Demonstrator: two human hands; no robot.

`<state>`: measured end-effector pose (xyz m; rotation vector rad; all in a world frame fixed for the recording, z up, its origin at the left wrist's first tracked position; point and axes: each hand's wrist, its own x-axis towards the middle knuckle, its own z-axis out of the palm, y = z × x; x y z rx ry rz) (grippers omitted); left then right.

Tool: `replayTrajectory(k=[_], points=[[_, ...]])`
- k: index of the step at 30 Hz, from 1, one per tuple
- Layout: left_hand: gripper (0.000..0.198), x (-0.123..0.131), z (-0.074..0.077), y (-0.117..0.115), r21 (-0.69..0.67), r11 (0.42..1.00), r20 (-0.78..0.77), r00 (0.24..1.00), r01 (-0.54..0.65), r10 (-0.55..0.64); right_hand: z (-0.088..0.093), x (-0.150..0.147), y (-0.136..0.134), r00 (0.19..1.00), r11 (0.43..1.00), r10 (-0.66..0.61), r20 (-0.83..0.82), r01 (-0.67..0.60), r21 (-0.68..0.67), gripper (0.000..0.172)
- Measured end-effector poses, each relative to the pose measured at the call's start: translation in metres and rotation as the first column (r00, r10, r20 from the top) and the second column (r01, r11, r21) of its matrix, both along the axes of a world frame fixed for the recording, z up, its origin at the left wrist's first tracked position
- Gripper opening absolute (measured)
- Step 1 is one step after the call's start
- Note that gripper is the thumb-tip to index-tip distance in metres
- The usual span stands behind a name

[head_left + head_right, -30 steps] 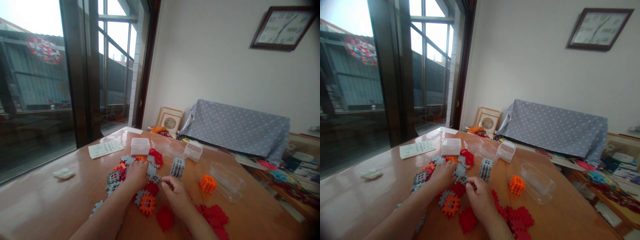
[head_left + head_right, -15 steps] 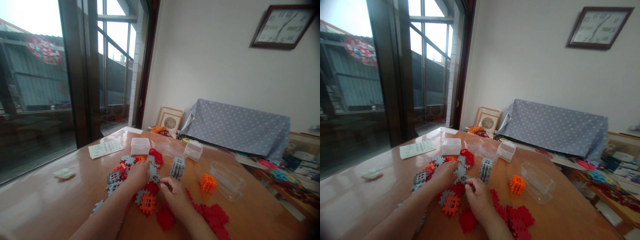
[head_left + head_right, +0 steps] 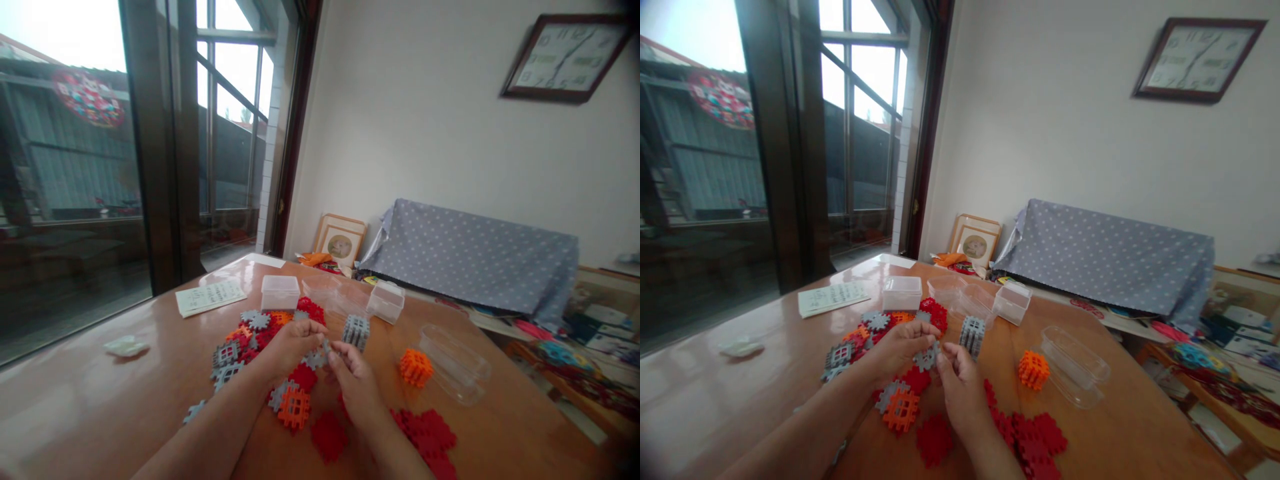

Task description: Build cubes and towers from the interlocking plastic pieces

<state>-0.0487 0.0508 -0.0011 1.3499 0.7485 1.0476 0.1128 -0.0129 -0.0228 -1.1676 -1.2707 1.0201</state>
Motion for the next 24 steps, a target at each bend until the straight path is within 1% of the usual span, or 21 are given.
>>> replayTrajectory(k=[3, 5, 8, 10, 13, 16, 19, 20, 24], points=[[0.032, 0.001, 0.001, -0.003, -0.046, 0.998, 0.064, 0.997, 0.04, -0.037, 0.01, 0.001, -0.005, 0.996, 0.996, 0.026, -0.086, -0.033, -0.078, 0.044], [0.036, 0.002, 0.002, -0.004, -0.085, 0.996, 0.108, 0.994, 0.027, -0.018, 0.014, 0.002, -0.006, 0.993, 0.995, 0.003, -0.118, -0.015, -0.1, 0.045], [0.039, 0.003, 0.004, -0.003, -0.155, 0.988, 0.12, 0.992, -0.027, 0.046, 0.014, 0.005, -0.006, 0.989, 0.995, -0.014, -0.147, -0.001, -0.103, 0.044], [0.037, 0.003, 0.005, -0.003, -0.181, 0.983, 0.11, 0.993, -0.028, 0.048, 0.012, 0.006, -0.005, 0.988, 0.995, -0.016, -0.155, 0.001, -0.095, 0.04], [0.032, 0.003, 0.005, -0.003, -0.168, 0.986, 0.12, 0.993, 0.014, 0.007, 0.008, 0.006, -0.003, 0.985, 0.996, -0.026, -0.173, 0.011, -0.09, 0.036], [0.022, 0.002, 0.006, -0.005, -0.12, 0.991, 0.147, 0.989, 0.051, -0.033, 0.006, 0.006, -0.002, 0.98, 0.997, -0.035, -0.195, 0.019, -0.081, 0.034], [0.016, 0.002, 0.007, -0.006, -0.08, 0.996, 0.158, 0.987, 0.029, -0.016, 0.008, 0.006, -0.003, 0.979, 0.998, -0.004, -0.204, -0.007, -0.057, 0.032], [0.015, 0.001, 0.007, -0.005, -0.081, 0.997, 0.157, 0.988, 0.018, -0.005, 0.01, 0.007, -0.003, 0.98, 0.999, 0.011, -0.2, -0.02, -0.043, 0.035], [0.018, 0.002, 0.006, -0.004, -0.125, 0.992, 0.162, 0.987, 0.013, 0.007, 0.013, 0.013, -0.003, 0.988, 0.997, 0.068, -0.141, -0.061, 0.052, 0.059]])
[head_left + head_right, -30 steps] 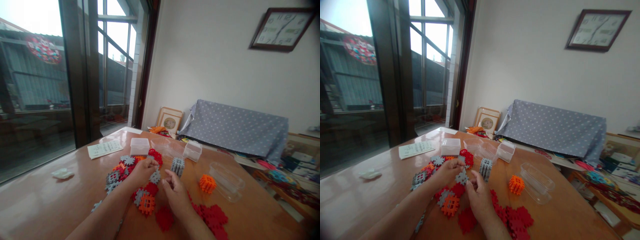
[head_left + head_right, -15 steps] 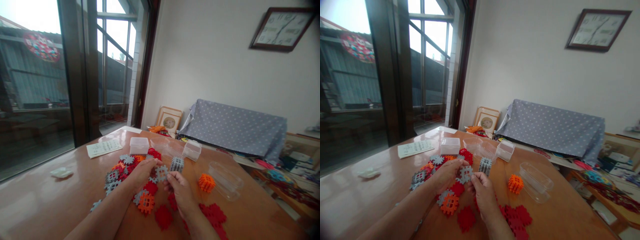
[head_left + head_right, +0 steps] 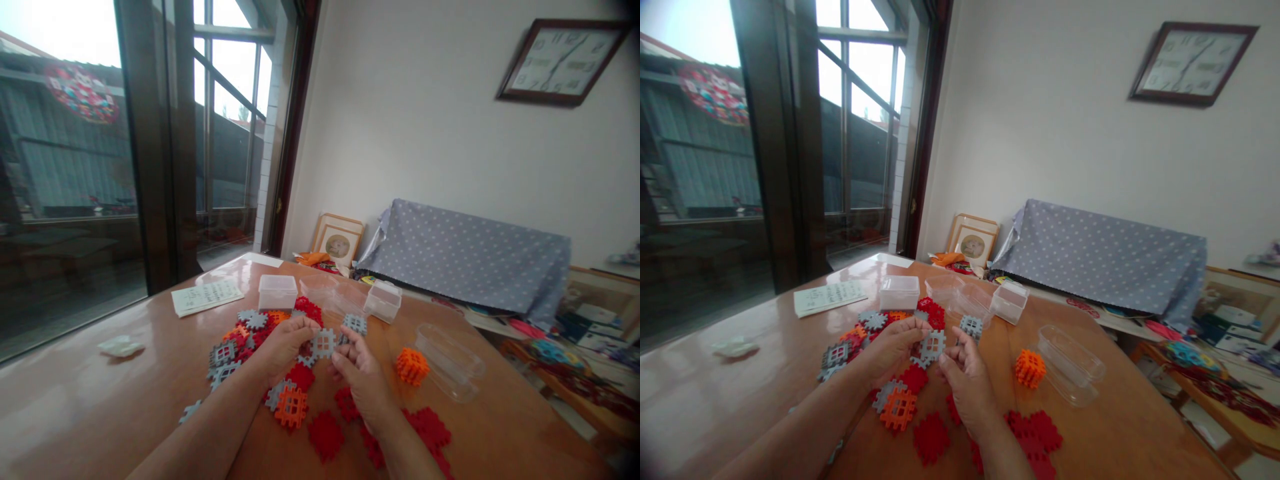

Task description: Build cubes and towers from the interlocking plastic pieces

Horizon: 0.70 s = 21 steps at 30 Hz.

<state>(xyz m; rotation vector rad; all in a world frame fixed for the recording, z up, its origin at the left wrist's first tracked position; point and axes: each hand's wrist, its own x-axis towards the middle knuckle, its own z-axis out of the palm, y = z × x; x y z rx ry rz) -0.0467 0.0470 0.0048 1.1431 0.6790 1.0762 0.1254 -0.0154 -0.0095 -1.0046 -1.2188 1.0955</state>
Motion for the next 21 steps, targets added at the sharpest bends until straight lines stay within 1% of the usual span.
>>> replayTrajectory(k=[2, 4, 8, 12, 16, 18, 20, 21], points=[[0.017, 0.0, -0.002, 0.001, -0.011, 1.0, 0.006, 1.0, 0.015, -0.015, 0.0, 0.004, 0.001, 0.998, 0.999, 0.034, 0.061, -0.036, 0.037, 0.062], [0.016, 0.0, -0.004, 0.002, -0.011, 0.999, 0.006, 0.999, 0.039, -0.039, -0.001, 0.008, 0.002, 0.988, 0.997, 0.051, 0.144, -0.059, 0.054, 0.059], [0.015, -0.001, -0.008, 0.002, -0.018, 0.997, 0.013, 0.997, 0.073, -0.073, -0.002, 0.013, 0.001, 0.958, 0.996, 0.032, 0.284, -0.054, 0.071, 0.057], [0.015, 0.001, -0.007, 0.0, -0.024, 0.994, 0.036, 0.994, 0.104, -0.103, 0.001, 0.012, -0.001, 0.937, 0.996, -0.019, 0.35, -0.014, 0.093, 0.057], [0.02, 0.003, -0.002, -0.003, -0.049, 0.992, 0.041, 0.992, 0.12, -0.118, 0.007, 0.013, -0.003, 0.926, 0.992, -0.063, 0.372, 0.016, 0.128, 0.052], [0.024, 0.003, 0.0, -0.003, -0.053, 0.994, 0.043, 0.994, 0.1, -0.098, 0.011, 0.018, -0.002, 0.93, 0.988, -0.109, 0.35, 0.064, 0.138, 0.051], [0.027, 0.001, 0.0, -0.002, -0.062, 0.996, 0.04, 0.997, 0.063, -0.061, 0.016, 0.028, 0.002, 0.923, 0.975, -0.203, 0.326, 0.161, 0.151, 0.053], [0.028, 0.0, 0.0, -0.001, -0.072, 0.997, 0.037, 0.999, 0.041, -0.039, 0.018, 0.034, 0.005, 0.91, 0.96, -0.271, 0.313, 0.23, 0.162, 0.055]])
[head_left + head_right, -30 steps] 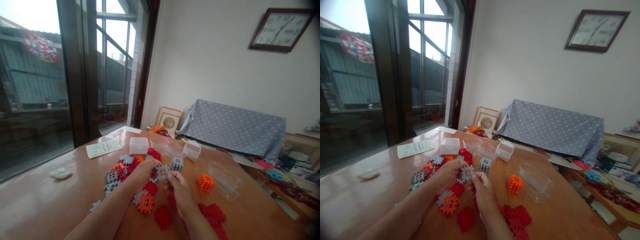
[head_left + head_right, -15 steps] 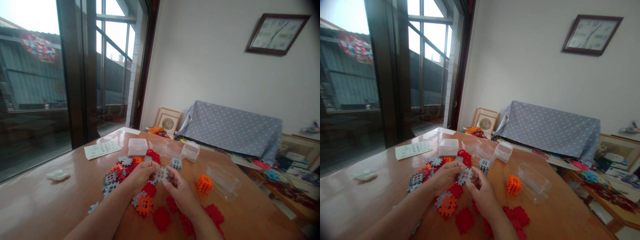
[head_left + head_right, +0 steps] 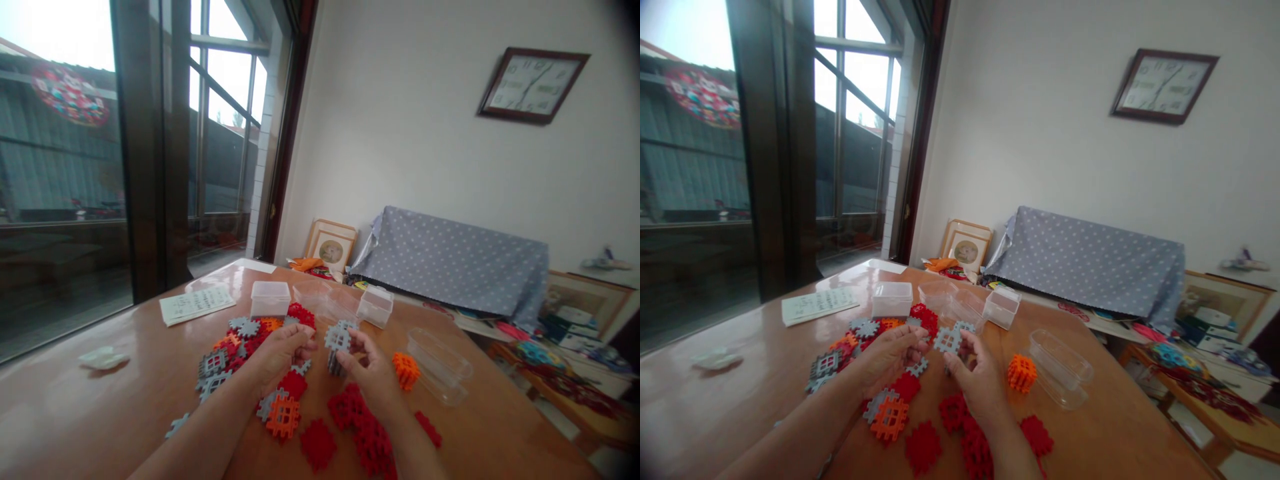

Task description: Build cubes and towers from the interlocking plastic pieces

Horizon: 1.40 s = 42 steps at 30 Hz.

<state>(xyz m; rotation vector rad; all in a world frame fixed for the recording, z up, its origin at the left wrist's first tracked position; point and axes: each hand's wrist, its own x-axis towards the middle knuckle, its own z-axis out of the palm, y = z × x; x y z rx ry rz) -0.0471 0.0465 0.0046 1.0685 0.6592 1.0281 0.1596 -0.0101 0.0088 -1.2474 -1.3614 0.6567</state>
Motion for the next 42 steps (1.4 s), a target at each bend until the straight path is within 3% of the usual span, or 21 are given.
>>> replayTrajectory(k=[3, 5, 22, 27, 34, 37, 39, 42], points=[[0.031, -0.003, -0.002, 0.004, -0.035, 0.998, -0.023, 0.998, -0.058, 0.057, 0.005, 0.021, 0.013, 0.987, 0.986, -0.162, 0.008, 0.162, 0.04, 0.057], [0.032, -0.004, -0.003, 0.006, -0.051, 0.995, -0.045, 0.995, -0.089, 0.086, 0.007, 0.032, 0.022, 0.981, 0.98, -0.193, -0.003, 0.193, 0.052, 0.056], [0.036, -0.007, -0.007, 0.01, -0.021, 0.992, -0.122, 0.985, -0.122, 0.119, -0.009, 0.049, 0.055, 0.982, 0.992, -0.129, 0.138, 0.126, 0.03, 0.053], [0.037, -0.007, -0.008, 0.011, -0.009, 0.989, -0.156, 0.977, -0.148, 0.145, -0.009, 0.05, 0.052, 0.984, 0.99, -0.135, 0.119, 0.131, 0.044, 0.057], [0.02, -0.008, -0.007, 0.015, 0.172, 0.945, -0.307, 0.897, -0.278, 0.319, 0.006, 0.027, 0.014, 0.945, 0.944, -0.327, -0.006, 0.327, 0.053, 0.036], [0.004, -0.013, -0.014, 0.021, 0.332, 0.903, -0.446, 0.798, -0.273, 0.405, 0.004, 0.003, 0.001, 0.98, 0.981, -0.193, 0.041, 0.191, 0.042, 0.032], [0.005, -0.017, -0.021, 0.024, 0.428, 0.873, -0.514, 0.732, -0.232, 0.447, -0.004, -0.015, -0.002, 0.991, 0.999, -0.036, 0.131, 0.04, -0.032, 0.029], [0.012, -0.02, -0.029, 0.024, 0.533, 0.838, -0.601, 0.645, -0.118, 0.473, -0.019, -0.042, 0.0, 0.953, 0.997, 0.043, 0.3, -0.02, -0.08, 0.021]])
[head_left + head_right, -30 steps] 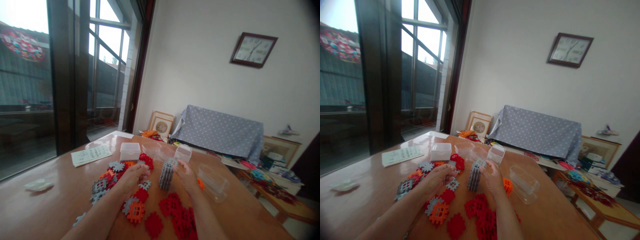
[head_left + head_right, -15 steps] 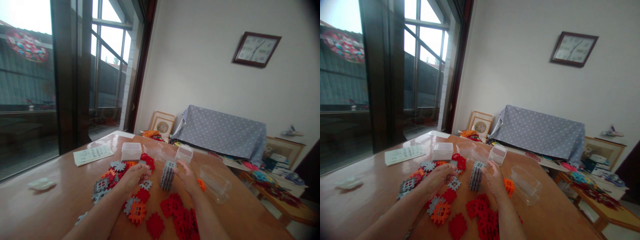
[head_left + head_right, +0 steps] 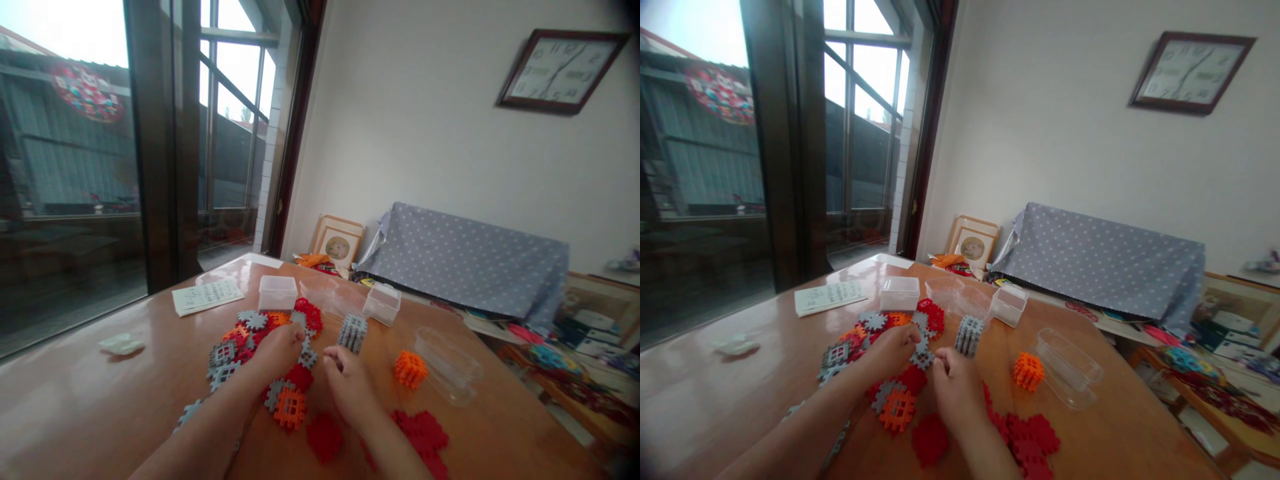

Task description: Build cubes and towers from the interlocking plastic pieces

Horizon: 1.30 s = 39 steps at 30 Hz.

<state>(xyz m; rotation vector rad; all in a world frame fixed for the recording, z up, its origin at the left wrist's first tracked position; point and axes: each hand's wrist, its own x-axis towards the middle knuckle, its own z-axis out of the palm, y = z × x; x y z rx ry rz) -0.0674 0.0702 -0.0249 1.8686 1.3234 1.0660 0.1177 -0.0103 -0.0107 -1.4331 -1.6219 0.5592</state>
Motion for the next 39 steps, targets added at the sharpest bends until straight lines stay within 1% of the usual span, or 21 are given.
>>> replayTrajectory(k=[2, 3, 6, 8, 10, 14, 20, 24, 29, 32, 34, 35, 37, 39], points=[[0.015, 0.0, -0.003, -0.001, 0.025, 1.0, -0.095, 0.995, 0.014, -0.011, -0.008, -0.013, 0.005, 0.992, 0.999, 0.029, 0.124, -0.024, -0.047, 0.021], [0.015, 0.0, -0.003, -0.002, 0.023, 1.0, -0.111, 0.994, 0.011, -0.008, -0.011, -0.018, 0.008, 0.981, 0.997, 0.025, 0.193, -0.011, -0.075, 0.021], [0.013, 0.001, -0.003, -0.003, 0.016, 1.0, -0.144, 0.989, -0.01, 0.012, -0.016, -0.027, 0.018, 0.917, 0.983, -0.023, 0.398, 0.092, -0.157, 0.022], [0.014, 0.0, -0.003, -0.003, 0.017, 1.0, -0.164, 0.986, -0.019, 0.022, -0.018, -0.03, 0.024, 0.876, 0.967, -0.046, 0.479, 0.16, -0.2, 0.023], [0.015, -0.001, -0.003, -0.003, 0.021, 1.0, -0.176, 0.984, -0.021, 0.024, -0.02, -0.032, 0.029, 0.862, 0.955, -0.043, 0.505, 0.184, -0.233, 0.024], [0.013, -0.002, -0.006, -0.005, 0.018, 1.0, -0.197, 0.98, -0.013, 0.016, -0.024, -0.033, 0.034, 0.859, 0.95, -0.029, 0.51, 0.182, -0.252, 0.026], [0.012, -0.001, -0.004, -0.009, 0.015, 1.0, -0.226, 0.974, 0.009, -0.006, -0.024, -0.035, 0.039, 0.859, 0.938, -0.07, 0.508, 0.23, -0.259, 0.03], [0.012, 0.0, 0.0, -0.009, -0.001, 1.0, -0.292, 0.956, 0.008, -0.008, -0.025, -0.035, 0.041, 0.879, 0.941, -0.123, 0.461, 0.25, -0.227, 0.024], [0.012, 0.0, 0.005, -0.009, -0.028, 1.0, -0.376, 0.927, 0.008, -0.018, -0.027, -0.036, 0.041, 0.92, 0.97, -0.184, 0.347, 0.228, -0.089, 0.003], [0.015, 0.0, 0.008, -0.009, -0.034, 0.999, -0.383, 0.923, 0.004, -0.016, -0.024, -0.035, 0.039, 0.929, 0.975, -0.183, 0.323, 0.212, -0.058, 0.008], [0.018, -0.001, 0.009, -0.009, -0.036, 0.999, -0.365, 0.931, -0.001, -0.013, -0.021, -0.033, 0.036, 0.946, 0.981, -0.181, 0.269, 0.191, -0.011, 0.009], [0.019, -0.001, 0.009, -0.008, -0.036, 0.999, -0.348, 0.938, -0.005, -0.008, -0.02, -0.032, 0.035, 0.96, 0.984, -0.177, 0.219, 0.177, 0.016, 0.009], [0.019, -0.001, 0.009, -0.006, -0.038, 0.999, -0.295, 0.956, -0.022, 0.01, -0.016, -0.028, 0.031, 0.987, 0.988, -0.148, 0.06, 0.145, 0.046, 0.01], [0.017, 0.0, 0.01, -0.004, -0.054, 0.998, -0.217, 0.976, -0.04, 0.028, -0.013, -0.025, 0.026, 0.983, 0.994, -0.108, -0.149, 0.11, 0.005, 0.013]])
